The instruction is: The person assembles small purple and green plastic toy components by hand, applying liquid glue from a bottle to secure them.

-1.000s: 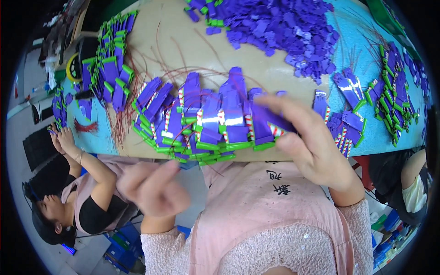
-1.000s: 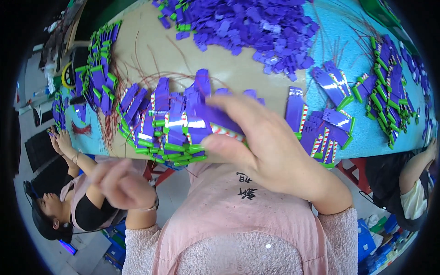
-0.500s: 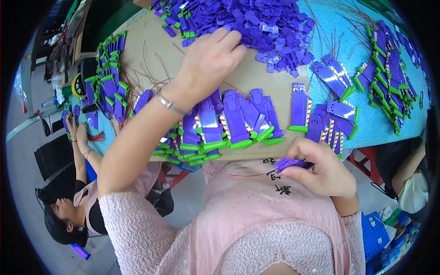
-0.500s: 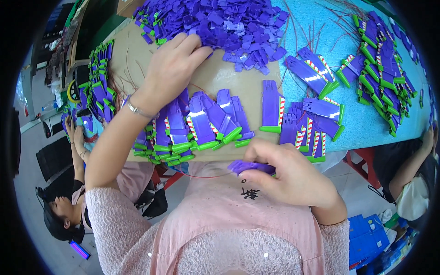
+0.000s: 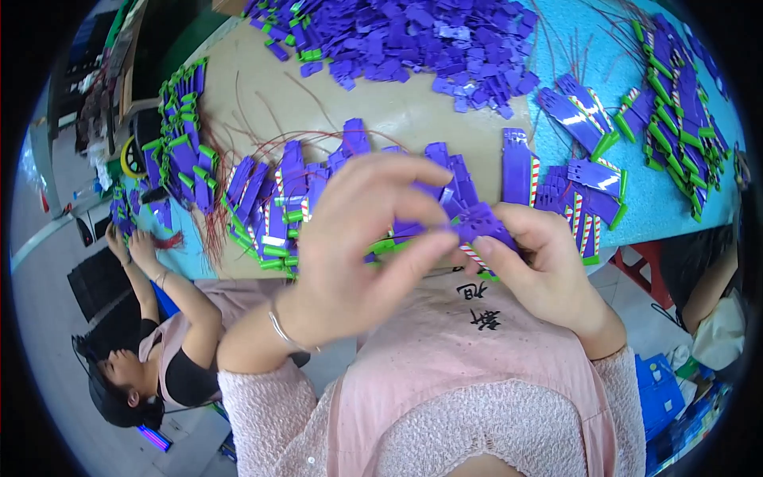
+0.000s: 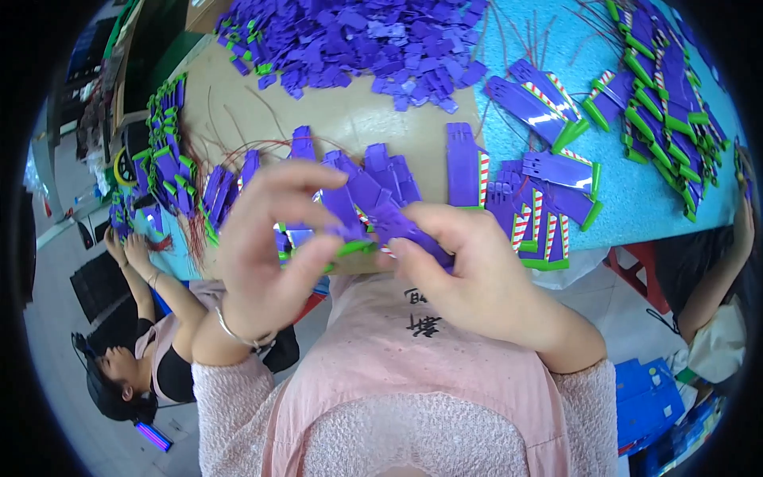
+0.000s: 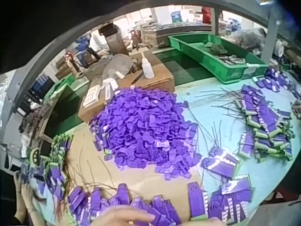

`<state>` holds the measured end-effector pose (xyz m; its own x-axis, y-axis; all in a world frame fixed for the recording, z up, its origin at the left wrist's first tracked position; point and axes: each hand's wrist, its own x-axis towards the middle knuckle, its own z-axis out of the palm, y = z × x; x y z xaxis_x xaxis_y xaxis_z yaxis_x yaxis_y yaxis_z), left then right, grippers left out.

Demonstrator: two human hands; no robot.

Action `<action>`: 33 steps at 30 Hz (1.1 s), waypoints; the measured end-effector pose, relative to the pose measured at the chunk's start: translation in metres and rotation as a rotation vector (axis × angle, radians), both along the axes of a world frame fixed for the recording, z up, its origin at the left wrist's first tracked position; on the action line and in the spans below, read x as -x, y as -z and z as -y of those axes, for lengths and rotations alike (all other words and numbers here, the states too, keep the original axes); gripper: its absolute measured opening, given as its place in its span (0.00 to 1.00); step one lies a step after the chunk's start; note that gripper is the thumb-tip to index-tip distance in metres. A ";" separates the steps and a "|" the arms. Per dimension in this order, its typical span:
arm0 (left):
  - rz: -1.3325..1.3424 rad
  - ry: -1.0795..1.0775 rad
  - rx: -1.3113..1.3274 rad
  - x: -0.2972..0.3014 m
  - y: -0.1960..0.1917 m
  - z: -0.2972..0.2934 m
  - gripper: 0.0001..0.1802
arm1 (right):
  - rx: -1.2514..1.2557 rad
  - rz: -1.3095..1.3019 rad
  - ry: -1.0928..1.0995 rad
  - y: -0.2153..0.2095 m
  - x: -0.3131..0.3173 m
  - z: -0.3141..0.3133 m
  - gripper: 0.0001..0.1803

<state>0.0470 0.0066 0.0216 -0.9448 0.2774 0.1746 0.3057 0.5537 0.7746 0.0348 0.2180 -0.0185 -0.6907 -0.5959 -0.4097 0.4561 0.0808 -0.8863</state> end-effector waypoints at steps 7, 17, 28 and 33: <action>-0.040 -0.120 0.054 -0.025 0.014 -0.007 0.12 | -0.021 -0.434 0.012 -0.004 -0.004 0.019 0.06; 0.136 -0.041 -0.044 -0.049 0.005 -0.004 0.09 | -0.050 -0.845 -0.010 -0.001 -0.021 0.022 0.08; 0.253 -0.267 -0.083 -0.077 0.002 0.001 0.06 | -0.046 -0.830 -0.150 -0.002 -0.019 0.019 0.12; 0.074 -0.779 0.178 -0.044 -0.011 0.059 0.11 | -0.320 -0.829 0.110 0.007 0.005 0.004 0.17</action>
